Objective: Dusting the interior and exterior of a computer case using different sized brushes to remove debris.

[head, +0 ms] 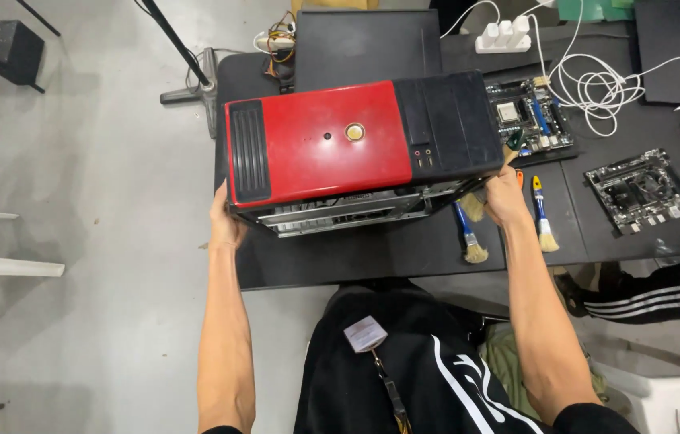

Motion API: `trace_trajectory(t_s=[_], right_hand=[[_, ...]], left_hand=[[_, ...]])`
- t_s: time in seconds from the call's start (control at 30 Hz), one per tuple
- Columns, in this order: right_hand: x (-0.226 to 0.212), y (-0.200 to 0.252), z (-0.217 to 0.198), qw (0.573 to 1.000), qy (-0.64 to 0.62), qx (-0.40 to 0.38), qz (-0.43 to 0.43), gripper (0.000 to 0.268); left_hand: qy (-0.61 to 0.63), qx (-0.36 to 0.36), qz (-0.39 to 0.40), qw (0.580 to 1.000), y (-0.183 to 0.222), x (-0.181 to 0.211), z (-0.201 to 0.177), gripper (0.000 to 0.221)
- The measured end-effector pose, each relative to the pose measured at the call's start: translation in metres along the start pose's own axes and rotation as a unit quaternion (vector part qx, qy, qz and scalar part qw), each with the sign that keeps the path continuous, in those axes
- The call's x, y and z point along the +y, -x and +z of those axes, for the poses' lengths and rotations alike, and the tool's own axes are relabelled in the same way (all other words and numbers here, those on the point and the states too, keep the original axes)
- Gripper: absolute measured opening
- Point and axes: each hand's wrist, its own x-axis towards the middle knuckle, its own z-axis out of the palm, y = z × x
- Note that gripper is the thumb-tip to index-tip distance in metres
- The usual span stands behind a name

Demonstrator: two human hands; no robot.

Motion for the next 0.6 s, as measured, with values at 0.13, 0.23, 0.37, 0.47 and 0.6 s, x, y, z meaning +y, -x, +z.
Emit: trace_trajectory(t_s=[0.13,0.23,0.37,0.47,0.6], right_hand=[[-0.054,0.023,0.013,0.998,0.053,-0.010,-0.015,0.036],[-0.200,0.091,0.044,0.985,0.160,0.054,-0.028,0.047],[-0.263,0.107,0.039,0.964,0.135,0.176,-0.145,0.067],[-0.292,0.096,0.072,0.964,0.092,0.175,-0.179,0.062],[-0.267,0.042,0.152,0.913,0.103,-0.115,-0.378,0.031]], left_hand=[[-0.072,-0.001,0.025,0.997,0.013,0.013,0.017,0.039],[-0.163,-0.002,0.013,0.987,0.010,0.046,0.029,0.072],[-0.492,0.076,0.263,0.826,0.022,0.108,0.092,0.049],[-0.625,0.009,0.346,0.700,0.011,0.114,0.184,0.041],[-0.757,-0.199,0.202,0.588,-0.035,0.043,0.280,0.054]])
